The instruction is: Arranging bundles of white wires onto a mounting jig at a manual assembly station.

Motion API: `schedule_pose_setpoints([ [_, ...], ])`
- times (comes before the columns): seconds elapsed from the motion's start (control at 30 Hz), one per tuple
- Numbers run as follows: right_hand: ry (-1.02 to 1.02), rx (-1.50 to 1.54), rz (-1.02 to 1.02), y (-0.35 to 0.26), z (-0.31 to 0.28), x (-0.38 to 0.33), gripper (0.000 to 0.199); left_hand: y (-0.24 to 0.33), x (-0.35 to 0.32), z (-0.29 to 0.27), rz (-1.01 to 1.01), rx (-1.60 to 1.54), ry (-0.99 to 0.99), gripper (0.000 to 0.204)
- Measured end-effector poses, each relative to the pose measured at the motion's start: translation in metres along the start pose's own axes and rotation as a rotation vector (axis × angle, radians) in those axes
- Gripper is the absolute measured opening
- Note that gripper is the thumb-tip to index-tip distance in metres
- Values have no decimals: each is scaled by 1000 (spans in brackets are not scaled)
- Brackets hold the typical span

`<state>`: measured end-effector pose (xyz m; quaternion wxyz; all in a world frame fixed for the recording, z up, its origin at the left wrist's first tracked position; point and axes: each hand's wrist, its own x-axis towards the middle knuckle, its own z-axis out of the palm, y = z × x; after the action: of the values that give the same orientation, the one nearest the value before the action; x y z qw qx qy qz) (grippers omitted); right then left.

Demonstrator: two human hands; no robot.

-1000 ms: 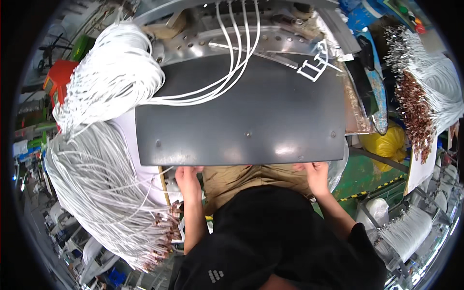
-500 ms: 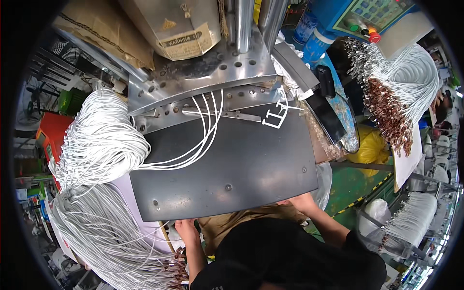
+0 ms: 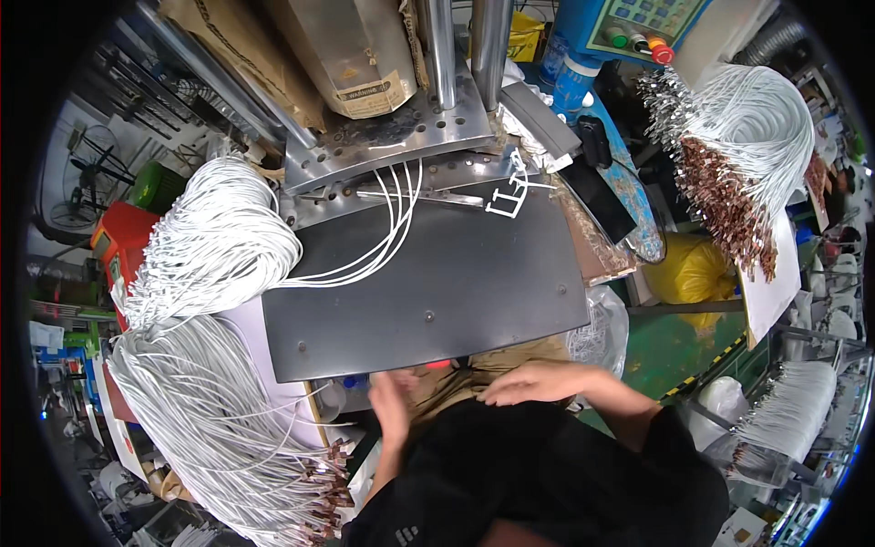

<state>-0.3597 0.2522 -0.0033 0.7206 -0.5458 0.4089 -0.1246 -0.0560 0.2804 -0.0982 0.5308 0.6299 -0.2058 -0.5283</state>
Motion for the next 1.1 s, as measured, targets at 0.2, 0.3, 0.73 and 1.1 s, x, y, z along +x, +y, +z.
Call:
schedule_pose_setpoints([
  [0.2, 905, -608, -554, -80, -88, 6, 38, 45, -52, 42, 336, 505, -544, 33],
  [0.3, 1241, -1179, -539, -47, -127, 55, 34, 81, -46, 89, 861, 551, -682, 24],
  [0.73, 1290, -618, 41, 191, -30, -125, 12, 86, -5, 33, 725, 497, -78, 41],
  [1.1, 993, -751, 389, 421, -113, -17, 38, 106, -22, 21, 754, 606, -32, 40],
])
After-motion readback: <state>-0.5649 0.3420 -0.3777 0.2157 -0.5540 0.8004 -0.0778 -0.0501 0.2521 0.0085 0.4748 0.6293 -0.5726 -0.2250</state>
